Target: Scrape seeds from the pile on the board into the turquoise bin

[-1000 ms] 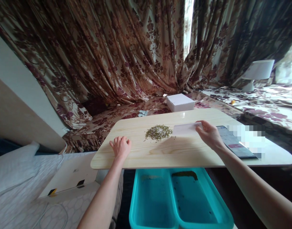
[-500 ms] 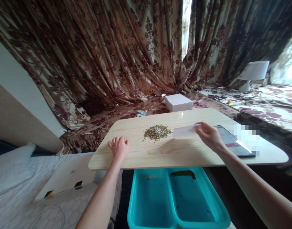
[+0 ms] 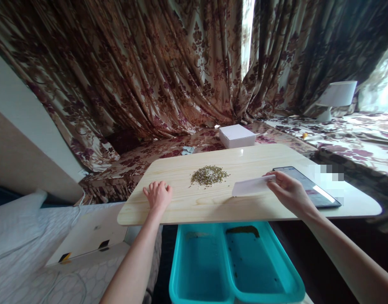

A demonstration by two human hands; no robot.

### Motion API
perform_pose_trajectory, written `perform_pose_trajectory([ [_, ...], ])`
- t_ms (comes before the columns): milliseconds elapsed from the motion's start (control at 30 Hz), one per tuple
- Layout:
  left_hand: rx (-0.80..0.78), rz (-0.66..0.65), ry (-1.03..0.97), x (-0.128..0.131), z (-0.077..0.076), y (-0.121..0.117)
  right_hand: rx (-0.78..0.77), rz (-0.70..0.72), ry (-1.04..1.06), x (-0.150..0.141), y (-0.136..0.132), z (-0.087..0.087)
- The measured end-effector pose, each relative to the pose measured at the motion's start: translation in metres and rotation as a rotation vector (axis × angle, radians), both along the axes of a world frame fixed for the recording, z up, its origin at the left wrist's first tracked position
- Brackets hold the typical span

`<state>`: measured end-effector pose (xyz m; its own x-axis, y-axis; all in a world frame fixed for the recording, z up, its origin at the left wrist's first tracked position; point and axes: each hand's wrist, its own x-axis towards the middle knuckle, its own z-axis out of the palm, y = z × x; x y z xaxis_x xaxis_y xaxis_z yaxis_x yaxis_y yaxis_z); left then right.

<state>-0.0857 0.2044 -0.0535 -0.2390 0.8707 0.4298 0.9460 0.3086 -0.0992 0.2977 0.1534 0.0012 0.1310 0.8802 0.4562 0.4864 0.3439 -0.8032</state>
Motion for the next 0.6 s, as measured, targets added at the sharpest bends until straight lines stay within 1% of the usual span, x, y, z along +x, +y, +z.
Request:
perform_pose_trajectory([
  [200,-0.005,0.002,0.000,0.000,0.000,0.000,-0.058,-0.002,-0.019,0.005,-0.025,0.007],
  [367,-0.003,0.003,-0.001,0.000,0.000,0.000,-0.041,0.047,-0.017,0.015,-0.039,0.010],
  [467,0.000,0.004,0.000,0.000,-0.001,0.000,-0.060,0.072,-0.024,0.016,-0.043,0.014],
  [533,0.001,0.004,0.001,0.000,-0.001,0.001,-0.055,0.044,-0.007,0.013,-0.042,0.018],
  [600,0.001,0.003,0.003,0.000,-0.001,0.001,-0.018,-0.006,0.037,0.007,-0.036,0.020],
])
